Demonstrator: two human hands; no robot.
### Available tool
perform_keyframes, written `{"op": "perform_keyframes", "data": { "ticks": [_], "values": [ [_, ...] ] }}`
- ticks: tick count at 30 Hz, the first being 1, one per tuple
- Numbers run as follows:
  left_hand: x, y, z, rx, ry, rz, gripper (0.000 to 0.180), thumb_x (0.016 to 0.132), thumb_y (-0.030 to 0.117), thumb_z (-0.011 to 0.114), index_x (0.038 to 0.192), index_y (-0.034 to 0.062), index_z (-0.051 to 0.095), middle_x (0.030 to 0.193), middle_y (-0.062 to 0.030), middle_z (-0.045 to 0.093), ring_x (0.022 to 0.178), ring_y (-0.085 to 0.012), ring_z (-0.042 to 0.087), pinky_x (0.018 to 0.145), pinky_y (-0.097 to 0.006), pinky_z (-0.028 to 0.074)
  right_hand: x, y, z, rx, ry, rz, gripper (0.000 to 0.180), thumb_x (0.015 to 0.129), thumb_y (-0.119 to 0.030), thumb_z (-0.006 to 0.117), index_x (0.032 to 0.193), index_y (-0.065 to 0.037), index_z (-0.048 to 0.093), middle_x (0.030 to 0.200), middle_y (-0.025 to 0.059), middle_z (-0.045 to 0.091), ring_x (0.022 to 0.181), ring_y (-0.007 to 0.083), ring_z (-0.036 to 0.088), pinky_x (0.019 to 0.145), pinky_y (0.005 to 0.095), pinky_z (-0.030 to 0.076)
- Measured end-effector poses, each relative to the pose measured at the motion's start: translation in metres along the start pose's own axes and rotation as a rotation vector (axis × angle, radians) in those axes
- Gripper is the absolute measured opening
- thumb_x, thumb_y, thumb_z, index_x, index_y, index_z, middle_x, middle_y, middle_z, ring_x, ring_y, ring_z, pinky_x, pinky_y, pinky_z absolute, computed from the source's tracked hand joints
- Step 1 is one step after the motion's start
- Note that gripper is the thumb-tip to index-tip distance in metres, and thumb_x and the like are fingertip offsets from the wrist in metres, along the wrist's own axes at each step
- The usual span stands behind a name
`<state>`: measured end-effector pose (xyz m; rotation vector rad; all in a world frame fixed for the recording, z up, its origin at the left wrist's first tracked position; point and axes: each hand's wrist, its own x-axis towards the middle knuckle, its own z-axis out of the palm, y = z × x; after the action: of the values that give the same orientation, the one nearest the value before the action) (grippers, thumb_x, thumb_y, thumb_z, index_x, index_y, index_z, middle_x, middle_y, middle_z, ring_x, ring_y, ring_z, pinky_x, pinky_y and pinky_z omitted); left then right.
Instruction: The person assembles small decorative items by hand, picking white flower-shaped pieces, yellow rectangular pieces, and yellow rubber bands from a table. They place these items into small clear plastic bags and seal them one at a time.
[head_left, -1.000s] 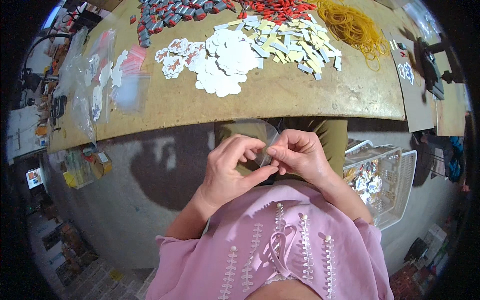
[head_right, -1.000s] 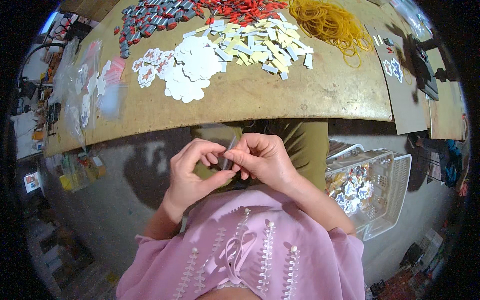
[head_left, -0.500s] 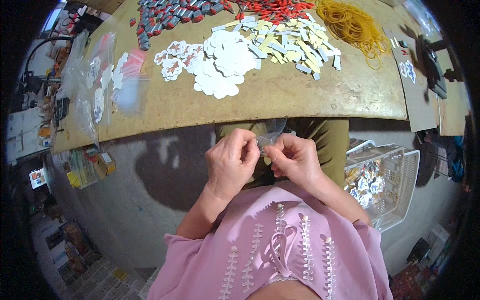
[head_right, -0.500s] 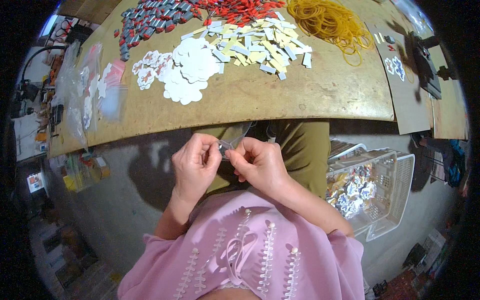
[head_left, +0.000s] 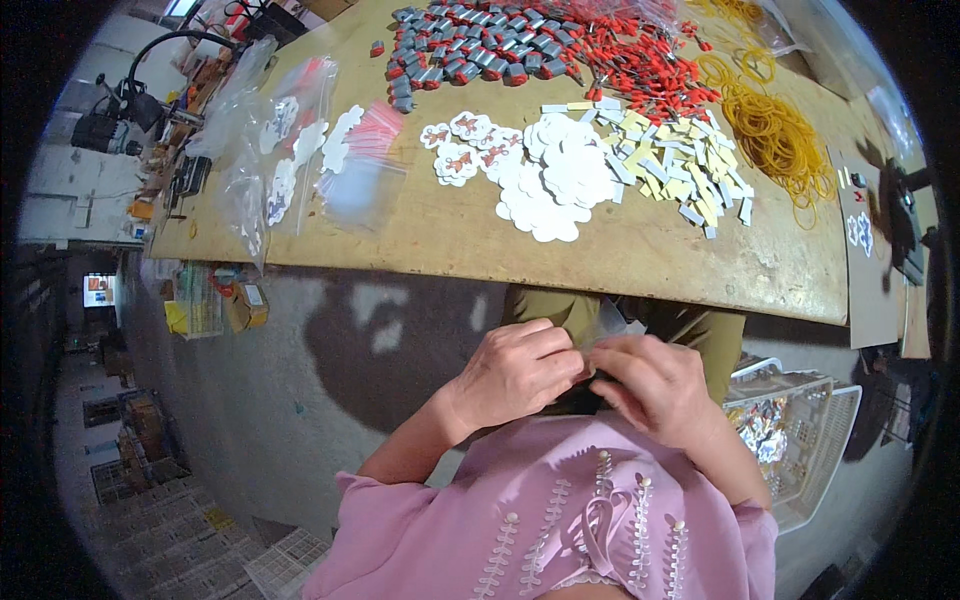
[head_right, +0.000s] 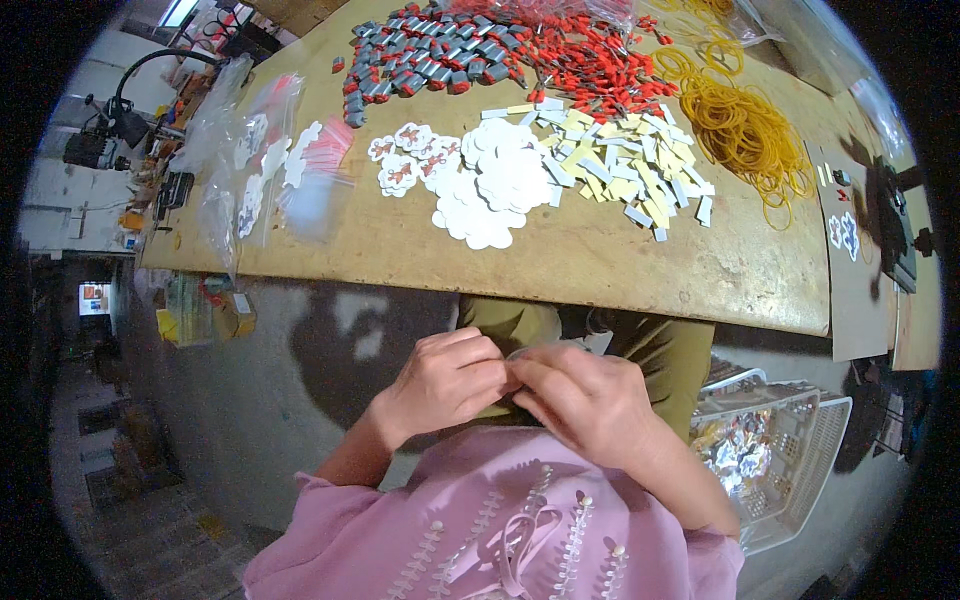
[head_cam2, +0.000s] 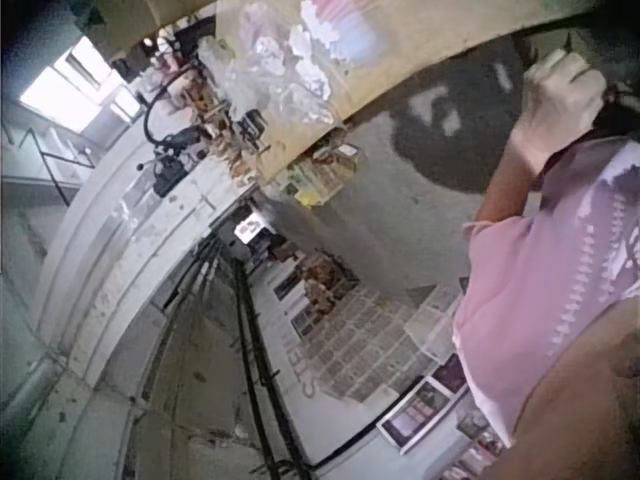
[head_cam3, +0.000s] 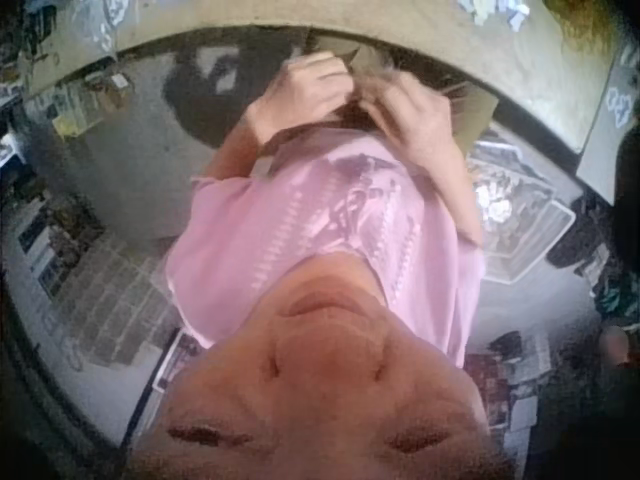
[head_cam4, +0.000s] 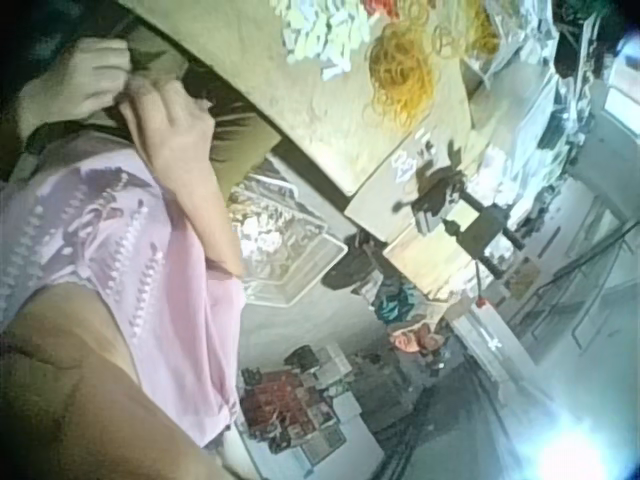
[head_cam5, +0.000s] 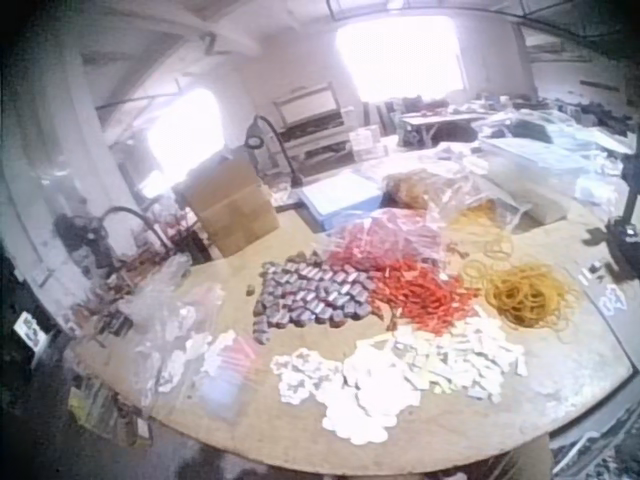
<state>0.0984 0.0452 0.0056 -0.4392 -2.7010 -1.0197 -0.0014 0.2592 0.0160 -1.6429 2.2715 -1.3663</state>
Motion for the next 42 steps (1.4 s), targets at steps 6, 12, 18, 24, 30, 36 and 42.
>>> {"op": "perform_keyframes", "data": {
  "ticks": [6,12,18,24,30,36,42],
  "values": [
    [0.003,-0.013,-0.018,-0.201,-0.132,0.022,0.014,0.084,0.006,0.084,0.095,0.0056,0.077,0.091,-0.0082,0.073,0.08,-0.0268,0.07,0.07,-0.038,0.057,-0.006,0.017,-0.005,0.028,-0.273,0.058,0.029,0.08,0.0,0.075,0.108,-0.004,0.071,0.106,0.0105,0.071,0.098,0.0319,0.071,0.08,0.0401,0.06],
    [0.042,-0.051,-0.032,0.06,0.184,-0.191,0.028,0.09,0.009,0.079,0.117,0.007,0.074,0.113,-0.0124,0.071,0.104,-0.0334,0.068,0.092,-0.045,0.056,-0.023,0.013,0.008,0.148,-0.29,0.19,0.026,0.08,0.004,0.072,0.104,-0.003,0.069,0.095,0.0131,0.065,0.092,0.0348,0.067,0.076,0.0444,0.057],
    [0.103,-0.087,-0.03,0.364,0.168,-0.033,0.053,0.086,0.02,0.086,0.134,0.006,0.069,0.131,-0.0143,0.067,0.117,-0.0353,0.063,0.107,-0.045,0.048,-0.034,0.012,0.019,0.065,-0.201,0.18,0.026,0.078,0.002,0.072,0.103,-0.003,0.069,0.091,0.0126,0.062,0.088,0.034,0.066,0.076,0.0431,0.057],
    [0.103,-0.097,-0.036,0.349,0.094,-0.017,0.043,0.083,0.022,0.089,0.121,0.0064,0.074,0.118,-0.0114,0.069,0.111,-0.0322,0.065,0.097,-0.043,0.055,-0.046,0.023,0.017,0.039,-0.146,0.184,0.026,0.077,0.0,0.071,0.102,-0.002,0.068,0.092,0.0125,0.062,0.089,0.0344,0.066,0.077,0.0437,0.057],
    [0.098,-0.087,-0.02,0.359,0.131,-0.093,0.034,0.083,0.019,0.089,0.111,0.0061,0.075,0.114,-0.0109,0.069,0.105,-0.0327,0.068,0.092,-0.044,0.057,-0.046,0.025,0.016,0.004,-0.141,0.175,0.024,0.077,-0.002,0.07,0.101,-0.002,0.067,0.092,0.0126,0.061,0.089,0.0341,0.065,0.079,0.0437,0.056],
    [0.098,-0.085,-0.02,0.244,0.15,-0.147,0.025,0.085,0.016,0.087,0.104,0.004,0.076,0.108,-0.0108,0.07,0.101,-0.0315,0.069,0.089,-0.042,0.058,-0.05,0.027,0.016,0.009,-0.127,0.176,0.024,0.077,-0.002,0.07,0.101,-0.003,0.067,0.093,0.0124,0.061,0.09,0.034,0.065,0.08,0.0429,0.056],
    [0.103,-0.085,-0.032,0.183,0.144,-0.167,0.018,0.09,0.01,0.081,0.105,0.0029,0.075,0.099,-0.0127,0.076,0.091,-0.032,0.073,0.08,-0.042,0.059,-0.055,0.029,0.018,0.039,-0.096,0.203,0.024,0.078,0.0,0.071,0.101,-0.003,0.068,0.094,0.0119,0.062,0.091,0.0333,0.065,0.079,0.0427,0.056]
  ]
}}
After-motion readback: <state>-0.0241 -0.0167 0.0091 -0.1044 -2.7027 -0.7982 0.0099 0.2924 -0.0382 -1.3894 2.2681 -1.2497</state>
